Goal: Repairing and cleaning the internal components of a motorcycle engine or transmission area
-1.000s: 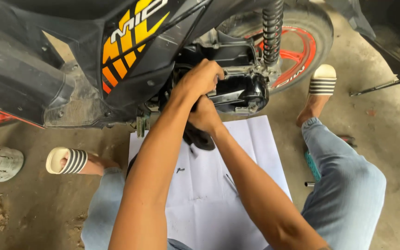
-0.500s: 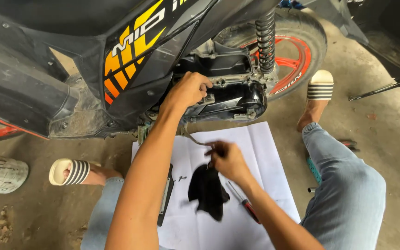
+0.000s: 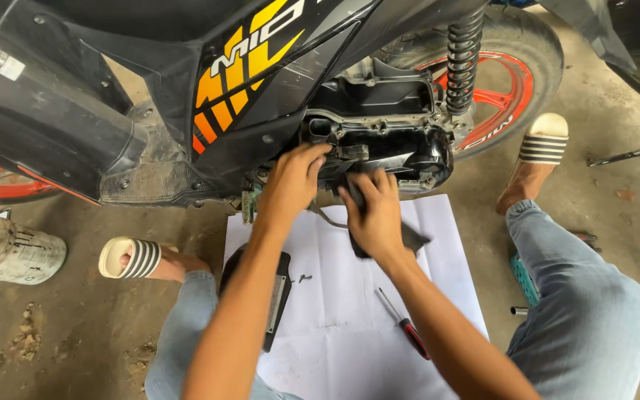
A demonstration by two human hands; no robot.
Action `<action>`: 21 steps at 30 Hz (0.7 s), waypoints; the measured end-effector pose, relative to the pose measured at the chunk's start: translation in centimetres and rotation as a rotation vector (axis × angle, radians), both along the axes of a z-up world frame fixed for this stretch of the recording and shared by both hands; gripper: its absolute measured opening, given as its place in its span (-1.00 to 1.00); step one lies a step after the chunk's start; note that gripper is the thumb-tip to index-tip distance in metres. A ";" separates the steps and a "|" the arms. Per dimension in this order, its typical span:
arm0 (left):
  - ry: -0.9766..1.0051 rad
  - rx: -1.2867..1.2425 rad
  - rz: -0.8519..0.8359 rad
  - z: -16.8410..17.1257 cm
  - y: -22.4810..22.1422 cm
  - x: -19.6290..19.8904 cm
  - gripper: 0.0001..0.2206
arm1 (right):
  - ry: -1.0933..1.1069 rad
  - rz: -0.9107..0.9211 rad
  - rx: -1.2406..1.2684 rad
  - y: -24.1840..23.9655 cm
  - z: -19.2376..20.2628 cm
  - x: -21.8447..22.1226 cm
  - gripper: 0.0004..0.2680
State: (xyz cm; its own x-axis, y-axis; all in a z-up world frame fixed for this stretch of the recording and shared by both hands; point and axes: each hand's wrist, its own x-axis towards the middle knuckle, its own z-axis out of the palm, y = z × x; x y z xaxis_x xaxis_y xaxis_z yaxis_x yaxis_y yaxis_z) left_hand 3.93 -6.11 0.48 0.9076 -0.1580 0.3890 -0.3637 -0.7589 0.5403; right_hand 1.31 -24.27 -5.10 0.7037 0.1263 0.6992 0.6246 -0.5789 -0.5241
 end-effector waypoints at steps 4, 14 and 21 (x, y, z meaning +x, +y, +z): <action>-0.054 -0.390 0.223 -5.2 -2.3 -6.9 -0.73 | -0.290 -0.057 -0.316 4.3 -3.0 5.3 -0.82; 0.015 -0.599 0.581 -11.2 -0.6 -11.8 -0.74 | -0.247 0.006 -0.008 2.0 -6.7 5.1 -0.78; -0.051 -0.583 0.507 -10.0 -1.9 -12.3 -0.77 | -0.231 -0.167 -0.364 -0.1 -5.8 8.8 -0.73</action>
